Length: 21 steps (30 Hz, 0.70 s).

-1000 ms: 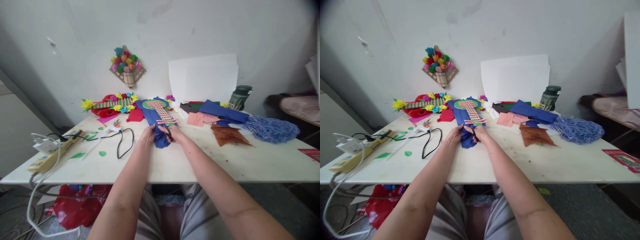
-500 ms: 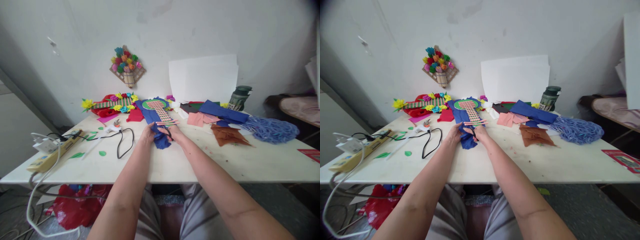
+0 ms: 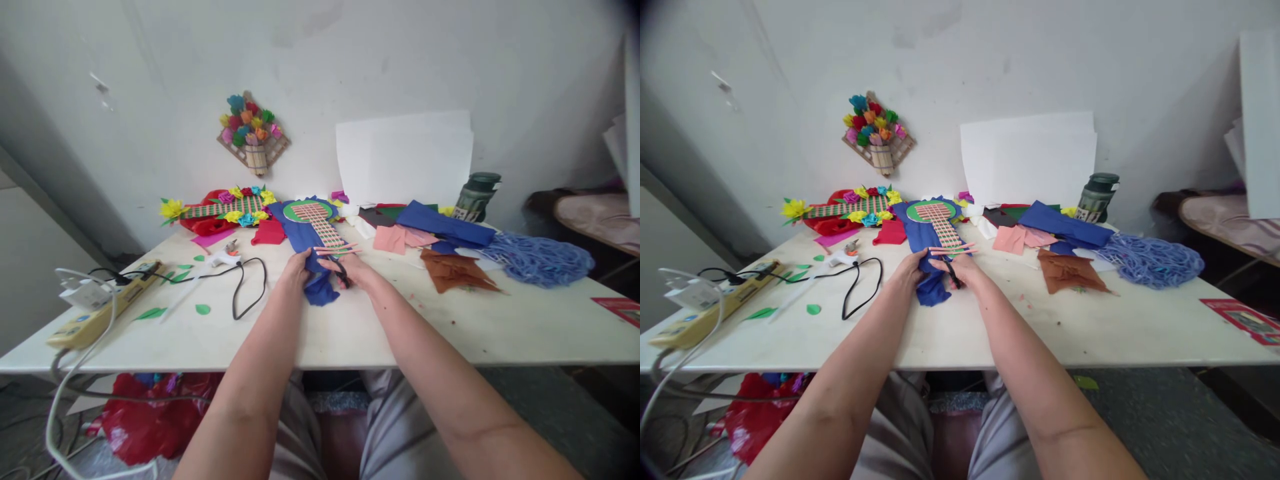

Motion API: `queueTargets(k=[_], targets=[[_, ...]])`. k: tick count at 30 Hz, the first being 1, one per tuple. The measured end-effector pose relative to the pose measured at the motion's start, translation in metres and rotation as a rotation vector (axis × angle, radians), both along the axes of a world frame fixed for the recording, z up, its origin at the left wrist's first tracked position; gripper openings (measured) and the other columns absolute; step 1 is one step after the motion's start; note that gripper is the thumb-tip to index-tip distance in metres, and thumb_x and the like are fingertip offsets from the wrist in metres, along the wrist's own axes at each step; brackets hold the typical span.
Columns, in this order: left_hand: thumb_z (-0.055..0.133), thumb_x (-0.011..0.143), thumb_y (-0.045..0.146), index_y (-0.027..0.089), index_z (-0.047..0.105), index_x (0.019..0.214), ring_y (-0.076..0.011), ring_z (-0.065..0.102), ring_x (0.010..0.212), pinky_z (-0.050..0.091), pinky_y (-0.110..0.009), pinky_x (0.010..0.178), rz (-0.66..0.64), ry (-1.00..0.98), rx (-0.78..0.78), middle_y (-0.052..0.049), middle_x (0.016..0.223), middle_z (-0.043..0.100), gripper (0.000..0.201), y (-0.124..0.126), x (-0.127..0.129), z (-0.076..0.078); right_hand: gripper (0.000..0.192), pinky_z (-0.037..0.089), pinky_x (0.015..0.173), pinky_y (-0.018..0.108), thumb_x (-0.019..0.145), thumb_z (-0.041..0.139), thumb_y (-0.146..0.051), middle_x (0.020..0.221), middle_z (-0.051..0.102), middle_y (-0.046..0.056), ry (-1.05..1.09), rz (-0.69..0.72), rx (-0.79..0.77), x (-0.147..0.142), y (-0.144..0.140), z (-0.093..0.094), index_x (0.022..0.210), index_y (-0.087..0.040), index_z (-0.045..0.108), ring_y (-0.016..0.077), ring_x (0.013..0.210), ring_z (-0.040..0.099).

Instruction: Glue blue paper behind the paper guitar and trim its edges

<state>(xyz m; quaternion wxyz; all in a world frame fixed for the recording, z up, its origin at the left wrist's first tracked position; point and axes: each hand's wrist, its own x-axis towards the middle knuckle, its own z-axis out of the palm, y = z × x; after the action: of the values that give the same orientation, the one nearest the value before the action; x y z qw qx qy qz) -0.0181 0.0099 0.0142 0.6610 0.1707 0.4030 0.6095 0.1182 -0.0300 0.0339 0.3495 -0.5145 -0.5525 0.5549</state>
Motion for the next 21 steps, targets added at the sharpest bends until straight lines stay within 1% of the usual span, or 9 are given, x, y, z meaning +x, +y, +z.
queueTargets(k=[4,7,11,16,21], targets=[[0.052,0.083,0.01,0.008,0.058,0.104,-0.0169,0.064,0.055,0.054,-0.03,0.061,-0.013,0.019,-0.006,-0.007,0.069,0.066,0.022,-0.0001,-0.0008,-0.0013,0.041,0.038,0.026,0.02,0.063,0.076,-0.046,0.037,0.046,-0.007,0.026,-0.046,-0.011,-0.0043,0.0016,-0.0028,0.081,-0.015,0.056,0.0108,0.029,0.046],[0.051,0.083,0.011,0.006,0.057,0.105,-0.0176,0.064,0.058,0.055,-0.03,0.063,-0.032,0.026,0.005,-0.009,0.07,0.066,0.023,-0.0008,-0.0007,-0.0004,0.04,0.037,0.026,0.019,0.064,0.075,-0.046,0.037,0.049,-0.004,-0.015,-0.049,-0.008,-0.0068,0.0009,-0.0026,0.08,-0.014,0.058,0.0116,0.029,0.048],[0.052,0.082,0.009,0.006,0.058,0.105,-0.0181,0.065,0.06,0.055,-0.031,0.066,-0.033,0.003,-0.007,-0.009,0.072,0.067,0.024,-0.0028,0.0002,0.0021,0.04,0.034,0.026,0.018,0.065,0.074,-0.048,0.037,0.052,0.0,-0.087,-0.055,0.01,-0.0088,-0.0022,0.0005,0.076,-0.012,0.059,0.011,0.027,0.046],[0.051,0.082,0.008,0.006,0.057,0.106,-0.0182,0.065,0.061,0.055,-0.032,0.066,-0.034,-0.023,-0.002,-0.01,0.073,0.067,0.024,-0.0047,0.001,0.0029,0.043,0.033,0.026,0.019,0.062,0.075,-0.049,0.035,0.051,-0.002,-0.081,-0.085,0.048,-0.0099,-0.0023,0.0018,0.082,-0.014,0.062,0.0116,0.028,0.046],[0.05,0.082,0.006,0.006,0.056,0.108,-0.0171,0.066,0.063,0.055,-0.029,0.068,-0.036,-0.056,0.029,-0.01,0.077,0.068,0.026,-0.0056,0.002,0.0028,0.045,0.034,0.026,0.02,0.058,0.076,-0.053,0.034,0.048,-0.002,-0.1,-0.116,0.085,-0.0091,0.0033,-0.0034,0.078,-0.015,0.062,0.0126,0.028,0.046]])
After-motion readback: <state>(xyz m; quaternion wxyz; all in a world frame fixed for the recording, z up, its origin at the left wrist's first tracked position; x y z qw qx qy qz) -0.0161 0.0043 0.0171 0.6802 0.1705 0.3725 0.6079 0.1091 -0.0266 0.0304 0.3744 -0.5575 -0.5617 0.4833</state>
